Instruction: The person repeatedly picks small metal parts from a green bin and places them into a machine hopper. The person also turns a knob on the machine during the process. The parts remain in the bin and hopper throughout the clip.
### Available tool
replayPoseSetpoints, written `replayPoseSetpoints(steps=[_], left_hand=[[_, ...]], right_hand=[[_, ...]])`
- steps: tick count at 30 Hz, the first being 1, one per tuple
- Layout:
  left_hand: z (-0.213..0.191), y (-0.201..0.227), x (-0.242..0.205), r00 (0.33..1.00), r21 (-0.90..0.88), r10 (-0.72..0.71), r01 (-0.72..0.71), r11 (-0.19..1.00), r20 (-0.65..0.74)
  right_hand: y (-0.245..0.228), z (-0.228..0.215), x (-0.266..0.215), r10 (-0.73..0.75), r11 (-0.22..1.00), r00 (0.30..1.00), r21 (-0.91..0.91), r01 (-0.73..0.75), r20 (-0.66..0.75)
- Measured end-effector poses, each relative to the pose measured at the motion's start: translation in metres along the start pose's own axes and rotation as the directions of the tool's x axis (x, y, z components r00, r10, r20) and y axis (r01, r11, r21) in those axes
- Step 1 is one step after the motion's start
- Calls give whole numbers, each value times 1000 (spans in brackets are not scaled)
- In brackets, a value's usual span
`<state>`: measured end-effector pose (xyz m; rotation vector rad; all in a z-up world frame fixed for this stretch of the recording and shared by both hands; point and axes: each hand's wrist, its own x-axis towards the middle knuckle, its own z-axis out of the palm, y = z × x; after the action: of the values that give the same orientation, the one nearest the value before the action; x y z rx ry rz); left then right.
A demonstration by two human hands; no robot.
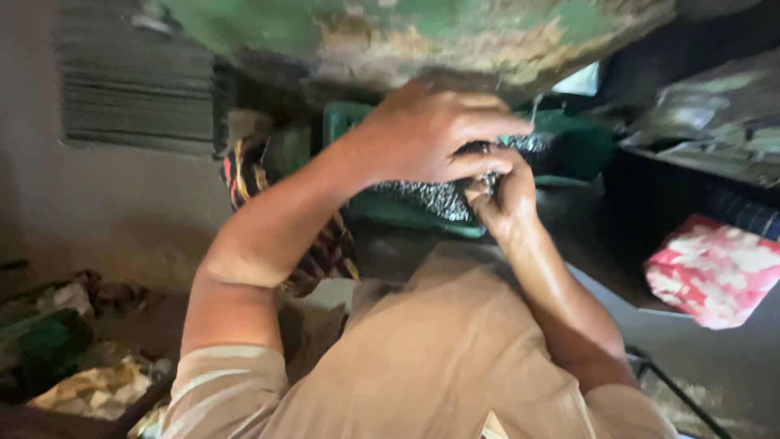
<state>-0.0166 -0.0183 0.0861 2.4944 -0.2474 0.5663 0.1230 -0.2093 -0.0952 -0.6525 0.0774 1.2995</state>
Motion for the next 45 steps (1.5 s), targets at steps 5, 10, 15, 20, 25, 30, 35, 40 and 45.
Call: replayPoseSetpoints(steps=[5, 10, 15, 20, 25, 30, 35, 40, 45], left_hand=[[0, 9, 5, 999, 107, 39, -37, 994, -24], [3, 4, 1, 999, 157, 39, -34, 987, -28], [8, 2, 0, 998, 196, 54, -45, 980, -39], [8, -1, -2, 999, 205, 34, -29, 978, -23], [9, 0, -2, 1000, 213, 6, -2, 977, -17], [10, -1, -1, 1000, 228, 9, -10, 974, 5], [10, -1, 1, 1000, 218, 9, -15, 976, 30], [13, -3, 0, 999, 215, 52, -51, 975, 0], [13, -9, -2, 999, 225, 47, -43, 973, -16]], right_hand=[[17, 46, 6, 6, 986, 954, -157, -55, -300], [13, 68, -7, -3, 997, 942, -70, -22, -335], [21, 40, 6, 55, 992, 938, -84, -89, -341], [24, 15, 10, 64, 997, 951, -22, -74, -304], [7, 12, 5, -22, 1000, 969, 5, 24, -245], [-2, 9, 1, -8, 999, 961, 36, 18, -276], [-12, 9, 5, -120, 990, 962, 37, 133, -247], [14, 20, -2, 15, 1000, 952, -19, -22, -307], [-3, 19, -16, -67, 994, 963, -102, 41, -260]])
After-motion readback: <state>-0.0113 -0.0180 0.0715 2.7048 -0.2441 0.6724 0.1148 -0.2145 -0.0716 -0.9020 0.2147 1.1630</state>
